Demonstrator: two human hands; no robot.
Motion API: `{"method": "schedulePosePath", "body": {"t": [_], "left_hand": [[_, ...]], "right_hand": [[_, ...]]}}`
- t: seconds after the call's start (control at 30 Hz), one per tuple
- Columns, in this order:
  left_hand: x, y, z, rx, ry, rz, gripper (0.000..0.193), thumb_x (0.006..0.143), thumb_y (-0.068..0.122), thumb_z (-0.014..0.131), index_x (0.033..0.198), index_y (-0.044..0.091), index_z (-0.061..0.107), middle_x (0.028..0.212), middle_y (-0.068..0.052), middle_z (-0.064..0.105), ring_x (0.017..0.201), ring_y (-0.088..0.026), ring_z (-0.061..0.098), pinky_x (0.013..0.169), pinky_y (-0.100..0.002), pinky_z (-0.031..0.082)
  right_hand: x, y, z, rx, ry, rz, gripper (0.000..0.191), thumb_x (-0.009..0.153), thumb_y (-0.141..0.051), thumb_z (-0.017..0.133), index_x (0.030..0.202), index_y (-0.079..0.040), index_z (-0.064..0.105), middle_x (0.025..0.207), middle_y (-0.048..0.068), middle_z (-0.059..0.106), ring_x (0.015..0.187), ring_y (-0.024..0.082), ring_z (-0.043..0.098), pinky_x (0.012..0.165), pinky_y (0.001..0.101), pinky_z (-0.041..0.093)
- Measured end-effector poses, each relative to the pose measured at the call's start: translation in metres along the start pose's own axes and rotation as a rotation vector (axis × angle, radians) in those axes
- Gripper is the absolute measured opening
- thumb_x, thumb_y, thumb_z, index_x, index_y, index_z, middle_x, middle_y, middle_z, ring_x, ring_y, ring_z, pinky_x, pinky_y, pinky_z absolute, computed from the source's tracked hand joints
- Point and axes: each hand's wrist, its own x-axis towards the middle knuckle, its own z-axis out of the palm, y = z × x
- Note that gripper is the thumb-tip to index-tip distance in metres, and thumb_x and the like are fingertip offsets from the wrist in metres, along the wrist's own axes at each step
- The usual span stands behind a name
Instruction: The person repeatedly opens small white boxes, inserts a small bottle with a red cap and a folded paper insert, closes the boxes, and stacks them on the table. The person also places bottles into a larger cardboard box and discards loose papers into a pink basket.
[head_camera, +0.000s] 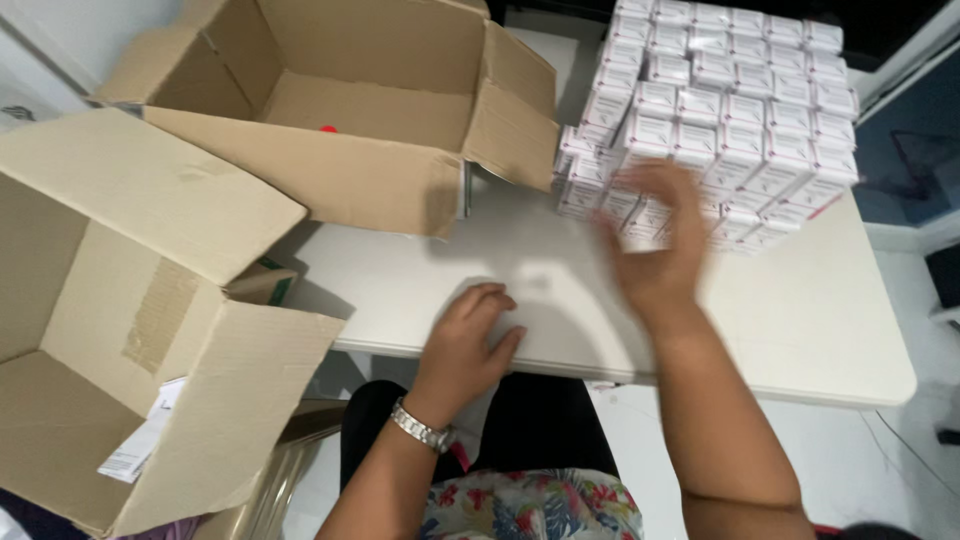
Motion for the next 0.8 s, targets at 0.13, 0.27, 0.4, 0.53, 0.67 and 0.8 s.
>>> {"method": "schedulePosePath", "body": {"t": [0.13,0.27,0.4,0.53,0.67,0.8], "left_hand": [[-0.001,-0.003,0.002,0.033,-0.019,0.025,0.028,0.084,0.014,0.075,0.109,0.004,0.067,0.125,-0.018,0.065,0.121,-0.037,0.061,0.101,-0.043,0.050],[-0.001,-0.002,0.000,-0.013,-0.055,0.015,0.030,0.082,0.014,0.076,0.109,0.004,0.068,0.124,-0.019,0.065,0.119,-0.038,0.061,0.101,-0.044,0.050],[-0.001,0.000,-0.014,-0.055,-0.056,0.020,0.027,0.085,0.015,0.077,0.108,0.005,0.068,0.122,-0.016,0.068,0.114,-0.037,0.065,0.096,-0.043,0.053],[0.011,-0.008,-0.043,0.101,0.272,0.171,0.026,0.083,0.012,0.079,0.106,0.008,0.067,0.124,-0.014,0.067,0.105,-0.032,0.070,0.087,-0.041,0.057],[0.030,-0.012,-0.068,0.270,0.455,0.119,0.026,0.084,0.005,0.077,0.108,0.004,0.066,0.126,-0.018,0.064,0.097,-0.032,0.068,0.083,-0.041,0.057],[0.037,-0.007,-0.079,0.382,0.488,0.103,0.025,0.082,0.005,0.077,0.104,0.006,0.067,0.122,-0.016,0.065,0.101,-0.034,0.067,0.086,-0.044,0.056]], "right_hand": [[0.052,-0.035,0.078,-0.243,-0.290,-0.360,0.077,0.082,-0.042,0.089,0.138,0.000,0.055,0.133,0.021,0.060,0.125,0.040,0.056,0.108,0.0494,0.045],[0.076,-0.042,0.134,-0.296,-0.429,-0.312,0.090,0.068,-0.047,0.087,0.138,-0.001,0.054,0.122,0.019,0.061,0.112,0.036,0.058,0.101,0.0512,0.042],[0.056,-0.030,0.155,-0.348,-0.406,-0.410,0.045,0.088,-0.030,0.080,0.123,-0.010,0.062,0.099,0.008,0.059,0.097,0.028,0.061,0.103,0.0497,0.043],[0.039,-0.024,0.168,-0.390,-0.343,-0.567,0.032,0.086,-0.029,0.070,0.113,-0.012,0.067,0.088,0.006,0.057,0.086,0.026,0.060,0.101,0.0471,0.042],[0.033,-0.027,0.170,-0.396,-0.339,-0.606,0.015,0.093,-0.024,0.066,0.108,-0.019,0.068,0.085,0.000,0.056,0.086,0.020,0.060,0.102,0.0421,0.042],[0.032,-0.027,0.167,-0.400,-0.275,-0.613,0.020,0.090,-0.021,0.066,0.110,-0.019,0.071,0.086,-0.001,0.057,0.087,0.019,0.060,0.103,0.0419,0.043]]}}
